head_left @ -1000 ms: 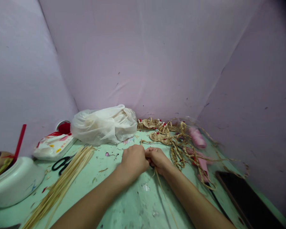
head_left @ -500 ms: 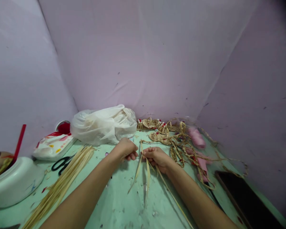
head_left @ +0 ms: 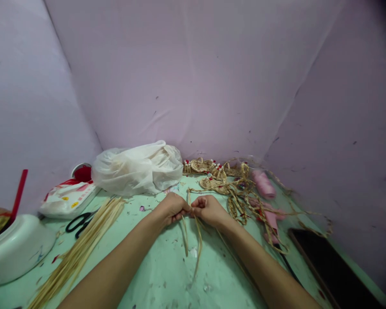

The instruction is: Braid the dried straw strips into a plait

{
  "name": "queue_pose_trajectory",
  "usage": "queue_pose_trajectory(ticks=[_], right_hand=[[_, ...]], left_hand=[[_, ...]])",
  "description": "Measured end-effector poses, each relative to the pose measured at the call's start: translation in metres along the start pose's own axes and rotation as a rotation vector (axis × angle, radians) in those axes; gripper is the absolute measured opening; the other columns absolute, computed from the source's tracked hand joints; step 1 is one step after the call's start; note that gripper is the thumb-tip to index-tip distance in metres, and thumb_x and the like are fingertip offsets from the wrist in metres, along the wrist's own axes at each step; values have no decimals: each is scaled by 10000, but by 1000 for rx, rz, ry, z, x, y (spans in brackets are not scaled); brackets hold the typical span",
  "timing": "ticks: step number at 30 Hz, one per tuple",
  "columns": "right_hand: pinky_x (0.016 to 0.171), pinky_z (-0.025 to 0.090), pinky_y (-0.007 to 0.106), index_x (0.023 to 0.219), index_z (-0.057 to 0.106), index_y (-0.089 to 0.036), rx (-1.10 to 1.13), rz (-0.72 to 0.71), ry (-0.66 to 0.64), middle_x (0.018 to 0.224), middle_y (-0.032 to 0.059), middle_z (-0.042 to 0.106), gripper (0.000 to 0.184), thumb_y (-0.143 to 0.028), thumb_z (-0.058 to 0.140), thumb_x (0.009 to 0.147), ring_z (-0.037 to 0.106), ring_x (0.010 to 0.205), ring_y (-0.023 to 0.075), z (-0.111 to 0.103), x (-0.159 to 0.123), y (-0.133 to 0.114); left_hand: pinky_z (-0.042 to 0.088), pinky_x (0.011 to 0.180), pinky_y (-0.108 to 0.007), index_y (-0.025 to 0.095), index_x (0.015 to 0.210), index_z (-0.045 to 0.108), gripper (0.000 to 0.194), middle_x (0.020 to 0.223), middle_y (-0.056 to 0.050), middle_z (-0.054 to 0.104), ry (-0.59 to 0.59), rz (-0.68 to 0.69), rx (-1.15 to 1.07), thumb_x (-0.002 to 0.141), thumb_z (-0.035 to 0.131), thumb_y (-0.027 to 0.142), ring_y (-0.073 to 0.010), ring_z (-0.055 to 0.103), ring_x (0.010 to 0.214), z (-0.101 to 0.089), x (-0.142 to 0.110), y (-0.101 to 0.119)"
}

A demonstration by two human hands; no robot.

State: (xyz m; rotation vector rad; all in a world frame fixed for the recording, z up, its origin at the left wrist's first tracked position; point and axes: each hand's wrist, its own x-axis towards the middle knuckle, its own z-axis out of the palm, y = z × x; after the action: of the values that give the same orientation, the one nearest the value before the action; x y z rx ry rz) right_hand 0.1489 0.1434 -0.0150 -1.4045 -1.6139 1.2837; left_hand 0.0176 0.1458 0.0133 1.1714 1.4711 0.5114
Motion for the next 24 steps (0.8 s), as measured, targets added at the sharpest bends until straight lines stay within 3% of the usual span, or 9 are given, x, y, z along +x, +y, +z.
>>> queue_pose_trajectory(ticks=[6,11,18,21,24], right_hand=[[385,239,188,521,616,-120,-317,45,88,417,-14,493,119,-225,565,541,364,395,65,-10,-5,-8],[374,247,195,493,604,-124,-338,132,-10,403,6,503,143,-204,513,569,387,359,75,-5,-17,-22],[429,240,202,580,667,-128,-637,-17,90,463,29,560,178,-154,493,607,436,446,88,11,-36,-42],[454,268,199,573,661,-140,-623,-31,43,481,25,577,177,-126,489,609,464,472,96,12,-38,-45],[445,300,198,523,622,-136,-450,51,-107,476,23,575,178,-192,502,642,470,442,97,4,-34,-41]], left_hand=[[137,289,-190,136,366,406,169,273,49,317,70,86,77,497,507,102,-43,237,245,4,-1,1],[133,289,-191,142,340,384,174,265,37,316,66,33,71,480,481,109,-49,249,245,4,0,1],[129,287,-187,138,381,425,125,297,33,362,-35,34,20,483,496,147,-45,258,257,-3,3,-3],[117,285,-188,147,397,423,132,304,50,348,-97,86,15,463,535,163,-43,249,262,-9,8,-8],[98,293,-182,155,408,407,139,309,63,327,-151,74,-20,463,532,173,-36,242,267,-15,12,-10]])
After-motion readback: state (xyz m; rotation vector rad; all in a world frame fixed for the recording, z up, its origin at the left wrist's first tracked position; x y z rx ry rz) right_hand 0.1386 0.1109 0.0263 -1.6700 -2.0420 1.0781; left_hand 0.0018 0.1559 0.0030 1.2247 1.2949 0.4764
